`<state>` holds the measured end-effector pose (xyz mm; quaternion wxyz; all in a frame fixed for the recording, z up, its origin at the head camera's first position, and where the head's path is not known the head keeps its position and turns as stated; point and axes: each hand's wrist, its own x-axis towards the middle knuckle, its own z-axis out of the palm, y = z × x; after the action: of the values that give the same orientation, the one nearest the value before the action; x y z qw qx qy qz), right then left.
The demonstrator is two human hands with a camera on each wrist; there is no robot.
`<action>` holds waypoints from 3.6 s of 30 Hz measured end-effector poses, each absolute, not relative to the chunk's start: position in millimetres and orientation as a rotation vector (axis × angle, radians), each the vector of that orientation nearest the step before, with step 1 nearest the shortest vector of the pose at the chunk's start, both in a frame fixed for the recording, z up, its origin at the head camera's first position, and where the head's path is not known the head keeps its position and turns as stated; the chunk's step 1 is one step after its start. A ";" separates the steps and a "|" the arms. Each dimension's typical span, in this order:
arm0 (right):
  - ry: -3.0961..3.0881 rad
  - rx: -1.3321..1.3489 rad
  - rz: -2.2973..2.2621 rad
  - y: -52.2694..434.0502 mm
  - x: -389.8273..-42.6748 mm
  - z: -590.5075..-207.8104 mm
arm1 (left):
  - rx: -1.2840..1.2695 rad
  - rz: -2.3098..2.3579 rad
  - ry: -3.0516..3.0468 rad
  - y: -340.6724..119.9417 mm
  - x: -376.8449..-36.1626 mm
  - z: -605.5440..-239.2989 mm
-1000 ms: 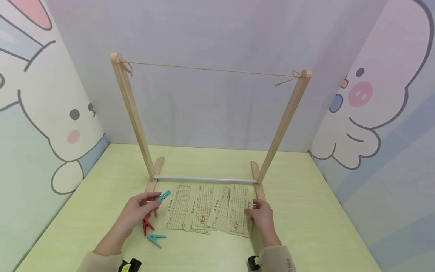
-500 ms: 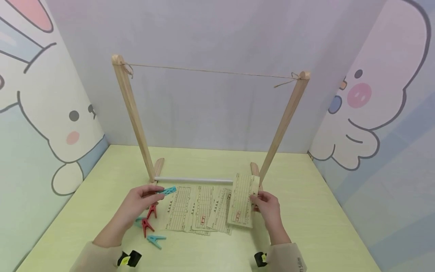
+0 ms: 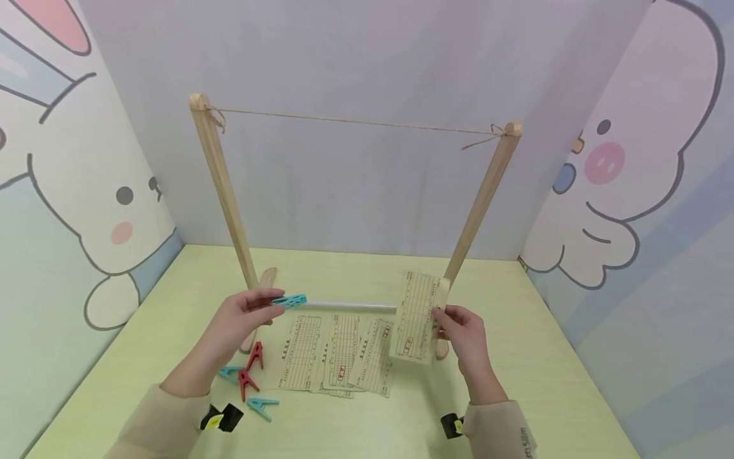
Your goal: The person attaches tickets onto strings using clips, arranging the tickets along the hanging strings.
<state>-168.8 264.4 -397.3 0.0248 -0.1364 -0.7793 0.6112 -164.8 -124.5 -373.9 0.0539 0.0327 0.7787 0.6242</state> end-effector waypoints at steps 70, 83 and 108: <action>-1.968 0.129 2.210 279.0 -190.2 -250.2 | 0.585 2.249 2.061 -32.3 -218.0 -200.7; -2.047 0.080 2.125 281.7 -195.8 -225.7 | 0.649 2.284 2.075 -11.5 -224.4 -169.2; -2.091 0.043 2.049 287.2 -205.0 -196.9 | 0.804 2.198 2.316 19.5 -243.9 -136.0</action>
<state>-205.0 287.2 -196.9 0.1066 0.0145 -0.7101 0.6959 -243.9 19.5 -136.0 -0.0757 0.2434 0.7014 0.6657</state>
